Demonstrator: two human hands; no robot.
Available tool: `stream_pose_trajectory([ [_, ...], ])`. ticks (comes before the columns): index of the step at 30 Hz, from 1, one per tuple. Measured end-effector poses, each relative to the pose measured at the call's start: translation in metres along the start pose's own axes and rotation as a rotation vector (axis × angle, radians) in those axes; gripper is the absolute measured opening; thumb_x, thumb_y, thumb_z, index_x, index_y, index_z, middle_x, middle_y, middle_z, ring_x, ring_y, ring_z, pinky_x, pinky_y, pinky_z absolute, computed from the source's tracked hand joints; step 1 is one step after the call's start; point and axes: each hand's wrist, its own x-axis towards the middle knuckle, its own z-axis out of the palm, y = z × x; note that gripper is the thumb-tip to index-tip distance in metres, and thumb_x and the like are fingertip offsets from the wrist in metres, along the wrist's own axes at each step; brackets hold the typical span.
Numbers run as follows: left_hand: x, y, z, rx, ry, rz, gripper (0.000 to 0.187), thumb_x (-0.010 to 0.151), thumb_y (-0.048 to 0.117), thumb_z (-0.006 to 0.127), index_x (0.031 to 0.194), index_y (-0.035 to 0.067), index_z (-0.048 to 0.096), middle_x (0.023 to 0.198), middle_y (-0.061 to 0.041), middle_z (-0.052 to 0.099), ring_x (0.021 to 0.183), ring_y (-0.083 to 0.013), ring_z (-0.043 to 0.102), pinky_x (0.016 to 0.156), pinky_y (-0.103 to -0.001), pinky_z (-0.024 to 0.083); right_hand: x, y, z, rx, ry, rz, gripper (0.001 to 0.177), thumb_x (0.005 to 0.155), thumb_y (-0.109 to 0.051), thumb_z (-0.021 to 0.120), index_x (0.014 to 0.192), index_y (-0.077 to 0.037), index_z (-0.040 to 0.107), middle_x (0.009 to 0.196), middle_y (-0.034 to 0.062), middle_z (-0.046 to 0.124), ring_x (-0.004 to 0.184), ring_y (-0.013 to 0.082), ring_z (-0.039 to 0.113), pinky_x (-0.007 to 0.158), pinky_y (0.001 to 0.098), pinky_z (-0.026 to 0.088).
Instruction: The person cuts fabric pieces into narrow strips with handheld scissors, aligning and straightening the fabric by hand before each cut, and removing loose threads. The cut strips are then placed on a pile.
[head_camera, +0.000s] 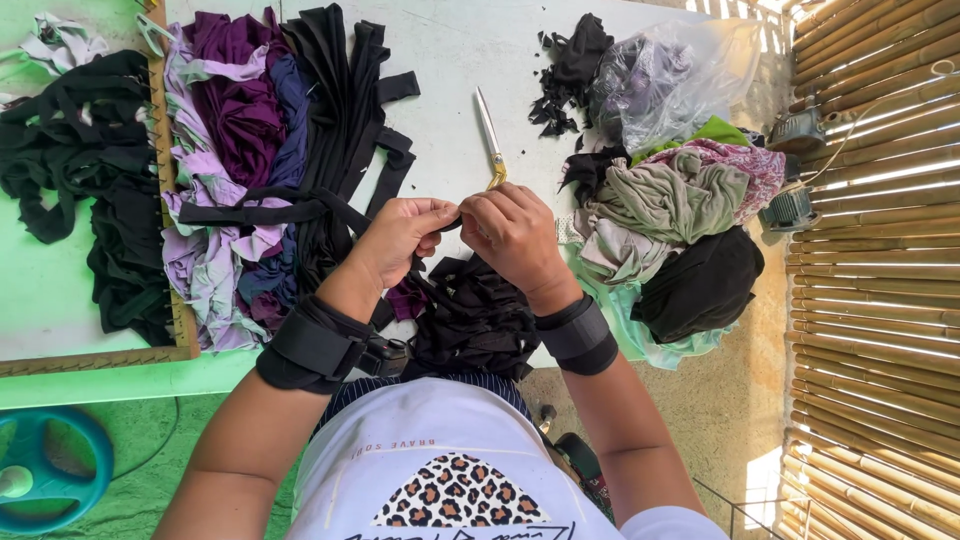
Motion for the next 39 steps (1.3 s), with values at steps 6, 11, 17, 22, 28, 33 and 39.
stream_pose_trajectory([
  [6, -0.008, 0.002, 0.015, 0.066, 0.015, 0.120, 0.019, 0.101, 0.021, 0.067, 0.102, 0.002, 0.073, 0.078, 0.001, 0.065, 0.062, -0.0044, 0.056, 0.054, -0.020, 0.044, -0.011, 0.003, 0.004, 0.220, 0.044, 0.160, 0.014, 0.086, 0.002, 0.073, 0.096, -0.005, 0.066, 0.085, 0.0064, 0.068, 0.078, 0.0262, 0.066, 0.070, 0.0370, 0.054],
  [11, -0.015, 0.009, 0.027, 0.152, 0.001, 0.226, 0.017, 0.100, 0.016, 0.064, 0.103, 0.001, 0.069, 0.083, 0.000, 0.070, 0.070, -0.0070, 0.067, 0.062, -0.022, 0.056, -0.016, 0.002, 0.005, 0.279, 0.059, 0.235, 0.016, 0.085, 0.003, 0.073, 0.096, -0.005, 0.066, 0.085, 0.0061, 0.069, 0.074, 0.0235, 0.068, 0.067, 0.0340, 0.055],
  [17, -0.021, 0.010, 0.035, 0.589, 0.152, 0.507, 0.012, 0.099, 0.012, 0.064, 0.097, 0.001, 0.061, 0.082, -0.006, 0.064, 0.069, -0.0145, 0.064, 0.062, -0.030, 0.054, -0.021, 0.000, 0.010, 0.322, 0.068, 0.269, 0.018, 0.082, 0.007, 0.070, 0.095, -0.004, 0.064, 0.090, 0.0076, 0.071, 0.077, 0.0236, 0.069, 0.069, 0.0330, 0.056],
  [22, -0.025, 0.017, 0.035, 0.980, 0.238, 0.792, 0.013, 0.094, 0.005, 0.063, 0.096, -0.002, 0.053, 0.089, -0.013, 0.060, 0.075, -0.0252, 0.063, 0.067, -0.039, 0.052, -0.015, -0.010, 0.007, 0.350, 0.091, 0.207, 0.020, 0.081, 0.008, 0.066, 0.093, -0.004, 0.055, 0.115, 0.0121, 0.073, 0.099, 0.0288, 0.072, 0.085, 0.0340, 0.059],
  [28, -0.025, 0.025, 0.033, 1.047, 0.172, 0.804, 0.010, 0.095, 0.003, 0.063, 0.098, -0.002, 0.055, 0.092, -0.015, 0.059, 0.078, -0.0303, 0.062, 0.070, -0.040, 0.051, -0.029, 0.006, 0.021, 0.587, 0.004, 0.377, 0.016, 0.083, 0.008, 0.061, 0.096, -0.001, 0.057, 0.107, 0.0099, 0.073, 0.091, 0.0198, 0.071, 0.084, 0.0316, 0.058],
  [33, -0.029, 0.034, 0.040, 1.142, 0.126, 0.785, 0.009, 0.095, 0.005, 0.062, 0.098, -0.001, 0.056, 0.097, -0.016, 0.060, 0.082, -0.0318, 0.064, 0.072, -0.041, 0.052, -0.043, 0.026, 0.030, 1.204, -0.197, 0.787, 0.015, 0.110, -0.013, 0.054, 0.117, 0.000, 0.058, 0.093, 0.0007, 0.059, 0.075, 0.0047, 0.046, 0.064, 0.0228, 0.038],
  [39, -0.039, 0.048, 0.042, 1.170, 0.029, 0.731, 0.014, 0.097, 0.010, 0.064, 0.099, -0.002, 0.057, 0.097, -0.014, 0.060, 0.082, -0.0317, 0.064, 0.073, -0.042, 0.052, -0.022, 0.015, 0.005, 0.725, -0.458, 0.546, 0.017, 0.104, -0.018, 0.057, 0.109, -0.004, 0.066, 0.068, 0.0001, 0.068, 0.060, 0.0069, 0.056, 0.057, 0.0247, 0.044],
])
